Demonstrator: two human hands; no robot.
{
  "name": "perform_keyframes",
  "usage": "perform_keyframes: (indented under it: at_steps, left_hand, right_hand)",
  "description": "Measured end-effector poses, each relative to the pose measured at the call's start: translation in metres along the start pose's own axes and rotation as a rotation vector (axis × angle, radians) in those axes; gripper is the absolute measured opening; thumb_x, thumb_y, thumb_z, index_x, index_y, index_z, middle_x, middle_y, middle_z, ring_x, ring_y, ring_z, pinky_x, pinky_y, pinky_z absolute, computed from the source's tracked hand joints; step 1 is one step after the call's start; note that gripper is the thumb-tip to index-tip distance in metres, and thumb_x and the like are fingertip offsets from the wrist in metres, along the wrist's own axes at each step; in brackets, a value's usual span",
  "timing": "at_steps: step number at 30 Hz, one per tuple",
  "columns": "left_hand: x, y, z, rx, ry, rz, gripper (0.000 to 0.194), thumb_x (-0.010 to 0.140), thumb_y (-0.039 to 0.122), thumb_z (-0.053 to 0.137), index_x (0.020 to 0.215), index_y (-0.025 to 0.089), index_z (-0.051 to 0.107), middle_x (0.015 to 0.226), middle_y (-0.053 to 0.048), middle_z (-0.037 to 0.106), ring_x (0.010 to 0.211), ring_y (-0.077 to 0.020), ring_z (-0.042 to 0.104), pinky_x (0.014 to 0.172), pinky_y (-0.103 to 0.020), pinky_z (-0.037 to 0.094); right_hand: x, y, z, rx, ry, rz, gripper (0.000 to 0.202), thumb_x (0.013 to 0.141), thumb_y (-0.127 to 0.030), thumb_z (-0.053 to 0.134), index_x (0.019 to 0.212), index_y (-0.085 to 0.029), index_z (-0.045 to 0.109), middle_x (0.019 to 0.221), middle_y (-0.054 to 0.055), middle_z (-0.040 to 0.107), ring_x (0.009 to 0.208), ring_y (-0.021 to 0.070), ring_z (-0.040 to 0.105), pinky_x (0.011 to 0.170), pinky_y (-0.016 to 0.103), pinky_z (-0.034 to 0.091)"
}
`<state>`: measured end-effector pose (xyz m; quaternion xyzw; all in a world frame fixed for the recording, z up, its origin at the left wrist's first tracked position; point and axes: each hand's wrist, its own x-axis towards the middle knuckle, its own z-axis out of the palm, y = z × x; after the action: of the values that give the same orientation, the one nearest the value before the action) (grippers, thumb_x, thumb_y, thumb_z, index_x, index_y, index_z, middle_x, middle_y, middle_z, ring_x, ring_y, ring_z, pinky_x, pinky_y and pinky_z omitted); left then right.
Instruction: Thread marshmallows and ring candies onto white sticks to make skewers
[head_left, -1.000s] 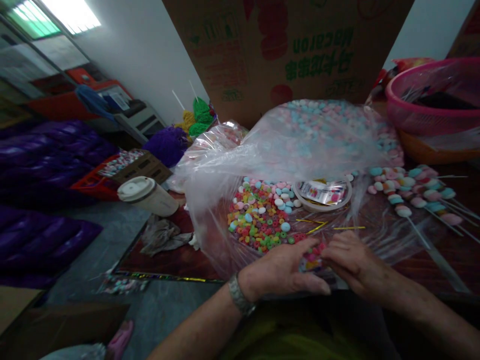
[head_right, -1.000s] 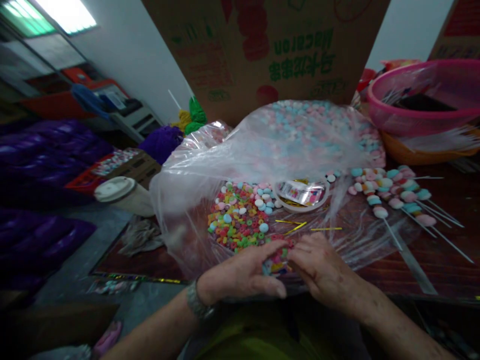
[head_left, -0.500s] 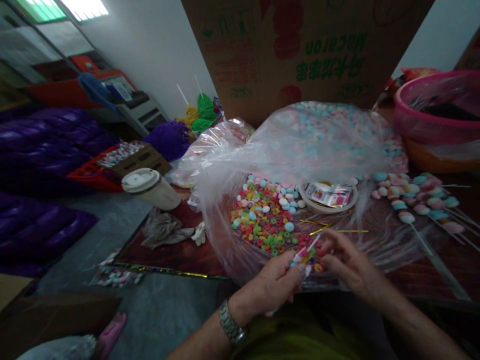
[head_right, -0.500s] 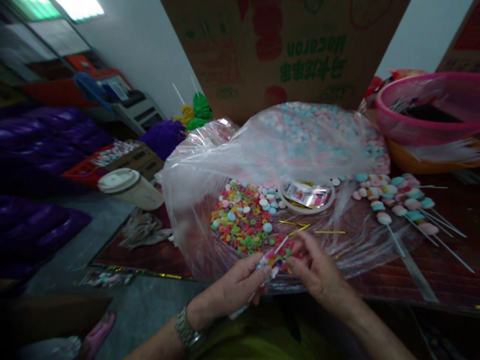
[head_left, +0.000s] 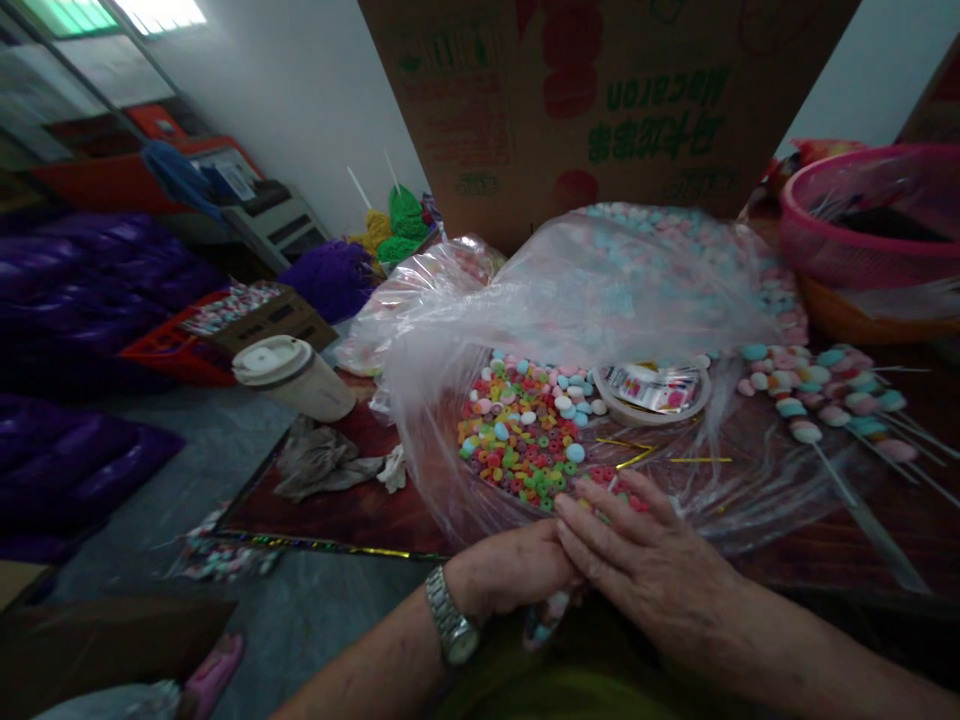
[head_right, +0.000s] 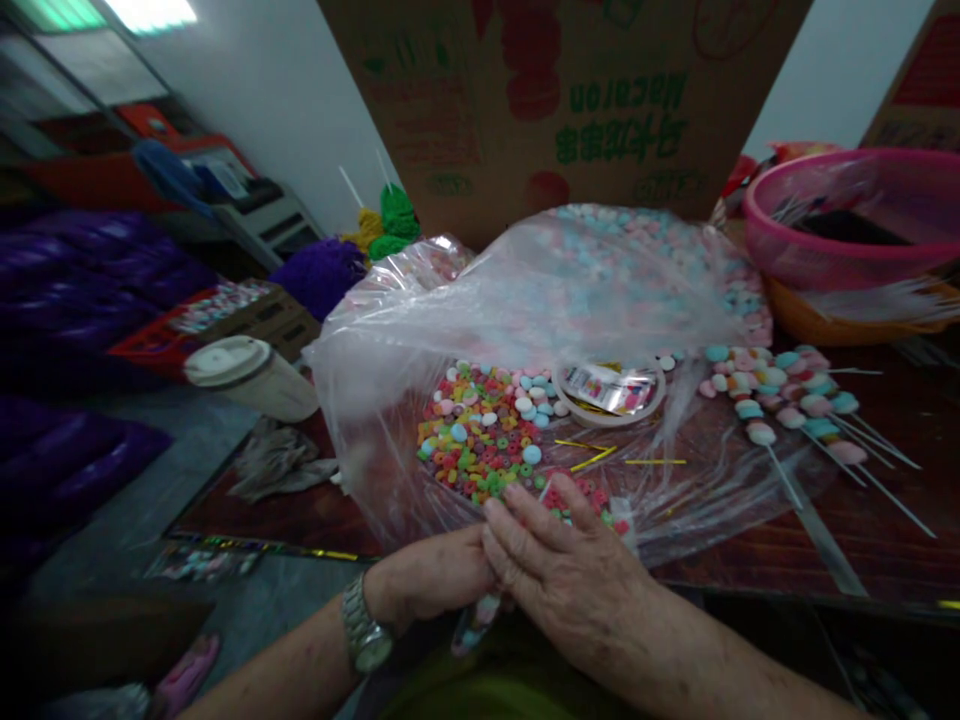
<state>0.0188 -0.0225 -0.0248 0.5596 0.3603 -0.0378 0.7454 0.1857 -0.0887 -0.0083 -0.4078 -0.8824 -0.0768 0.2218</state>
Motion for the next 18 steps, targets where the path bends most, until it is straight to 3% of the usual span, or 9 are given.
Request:
perform_keyframes:
  at_steps: [2,5,8,10,11,13,16,18]
  left_hand:
    - [-0.001,0.005,-0.001,0.042,-0.063,-0.008,0.024,0.073,0.035,0.056,0.059,0.017,0.051,0.053,0.000,0.049,0.043,-0.0093,0.042,0.038,-0.020,0.032]
    - [-0.001,0.011,-0.004,0.064,-0.228,-0.034,0.021,0.069,0.036,0.056,0.062,0.016,0.053,0.056,0.001,0.051,0.043,-0.0081,0.042,0.038,-0.018,0.033]
    - [-0.001,0.014,-0.008,0.012,-0.376,-0.079,0.025,0.067,0.040,0.056,0.065,0.016,0.052,0.056,0.001,0.050,0.044,-0.0091,0.045,0.040,-0.018,0.035]
    - [-0.002,0.017,-0.009,0.100,-0.395,-0.097,0.023,0.072,0.039,0.051,0.067,0.017,0.051,0.057,0.001,0.051,0.047,-0.0105,0.048,0.042,-0.019,0.037]
    - [-0.003,0.020,-0.008,0.244,-0.354,-0.076,0.021,0.076,0.036,0.048,0.069,0.017,0.050,0.059,0.000,0.052,0.049,-0.0115,0.049,0.045,-0.020,0.038]
    - [-0.008,0.025,-0.006,0.702,-0.164,0.037,0.013,0.079,0.027,0.047,0.073,0.017,0.052,0.066,-0.003,0.057,0.057,-0.0154,0.053,0.052,-0.025,0.042]
    - [-0.018,0.026,-0.002,1.353,0.159,0.420,0.008,0.078,0.016,0.051,0.084,0.015,0.056,0.081,-0.009,0.061,0.071,-0.0223,0.056,0.064,-0.033,0.045]
    - [-0.023,0.019,-0.001,1.466,0.313,0.727,0.014,0.083,0.015,0.047,0.092,0.015,0.058,0.084,-0.008,0.061,0.072,-0.0218,0.056,0.065,-0.034,0.045]
  right_hand:
    - [-0.001,0.001,0.000,-0.019,-0.098,-0.101,0.032,0.087,-0.012,0.038,0.113,-0.012,0.057,0.108,0.010,0.064,0.111,0.0271,0.046,0.104,0.052,0.018]
    - [-0.006,0.002,0.003,-0.084,-0.185,-0.182,0.026,0.086,-0.012,0.041,0.104,-0.009,0.060,0.096,0.010,0.065,0.102,0.0279,0.049,0.105,0.057,0.014]
    - [-0.011,0.003,0.007,-0.105,-0.177,-0.212,0.025,0.086,-0.012,0.041,0.102,-0.010,0.061,0.092,0.011,0.063,0.095,0.0274,0.051,0.099,0.057,0.023]
    - [-0.013,0.001,0.012,-0.069,-0.183,-0.177,0.020,0.083,-0.010,0.043,0.090,-0.011,0.062,0.081,0.010,0.062,0.082,0.0255,0.053,0.091,0.055,0.033]
    - [-0.014,-0.001,0.015,-0.018,-0.208,-0.115,0.017,0.081,-0.009,0.044,0.083,-0.012,0.060,0.076,0.009,0.061,0.076,0.0241,0.053,0.086,0.052,0.038]
    - [-0.015,-0.008,0.020,0.233,-0.267,0.146,0.015,0.081,-0.012,0.042,0.072,-0.015,0.054,0.068,0.008,0.058,0.067,0.0206,0.053,0.075,0.043,0.044]
    - [-0.012,-0.018,0.023,1.020,-0.342,0.752,0.025,0.087,-0.028,0.029,0.066,-0.021,0.040,0.051,-0.002,0.043,0.047,0.0139,0.044,0.049,0.028,0.044]
    - [-0.010,-0.017,0.020,1.518,-0.441,0.976,0.029,0.086,-0.037,0.023,0.064,-0.023,0.033,0.041,-0.008,0.027,0.034,0.0111,0.032,0.038,0.023,0.038]
